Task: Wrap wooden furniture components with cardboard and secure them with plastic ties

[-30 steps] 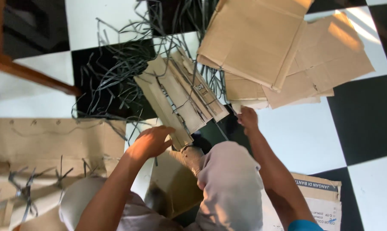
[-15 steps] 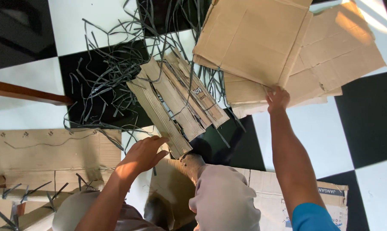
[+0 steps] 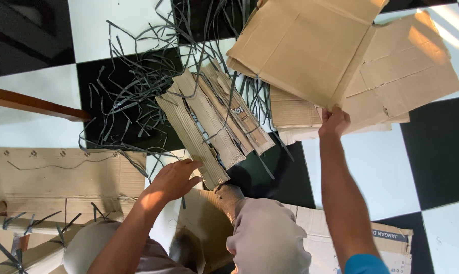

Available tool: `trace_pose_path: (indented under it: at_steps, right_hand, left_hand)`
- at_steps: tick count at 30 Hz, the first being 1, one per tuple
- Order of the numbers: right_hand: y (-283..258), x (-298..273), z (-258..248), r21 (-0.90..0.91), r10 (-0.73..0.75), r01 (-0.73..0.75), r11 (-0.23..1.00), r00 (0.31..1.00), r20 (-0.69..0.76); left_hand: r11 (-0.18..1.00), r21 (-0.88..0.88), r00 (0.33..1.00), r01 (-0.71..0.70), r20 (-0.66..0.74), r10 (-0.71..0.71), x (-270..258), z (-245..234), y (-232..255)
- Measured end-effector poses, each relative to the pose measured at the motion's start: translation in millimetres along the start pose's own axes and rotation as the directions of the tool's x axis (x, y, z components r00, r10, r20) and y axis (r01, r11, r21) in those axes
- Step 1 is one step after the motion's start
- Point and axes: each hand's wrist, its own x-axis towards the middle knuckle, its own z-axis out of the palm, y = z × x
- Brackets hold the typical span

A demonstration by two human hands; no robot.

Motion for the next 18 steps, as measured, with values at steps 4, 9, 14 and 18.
trace_pose_path:
  at_steps: [4, 9, 14, 18]
  right_hand:
    - [-6, -63, -30, 0.041, -0.128, 0.13, 0.991, 0.991, -0.039]
    - [28, -135, -107, -0.006, -0.108, 0.108, 0.994, 0.984, -0.144]
    - [32, -195, -127, -0.189, -0.041, 0.02, 0.982, 0.993, -0.11]
    - [3, -209, -116, -0.451, 0.109, -0.07, 0.89, 0.992, 0.061]
  left_hand:
    - [0.999, 0.011, 0.999, -0.036, -0.025, 0.036, 5, 6, -6]
    - [0.999, 0.015, 0.998, -0.05, -0.032, 0.051, 6, 7, -3]
    - [0.996, 0.037, 0.994, -0.084, -0.064, 0.086, 10, 15, -3]
    - [0.996, 0.034, 0.994, -0.078, -0.069, 0.08, 11, 18, -2]
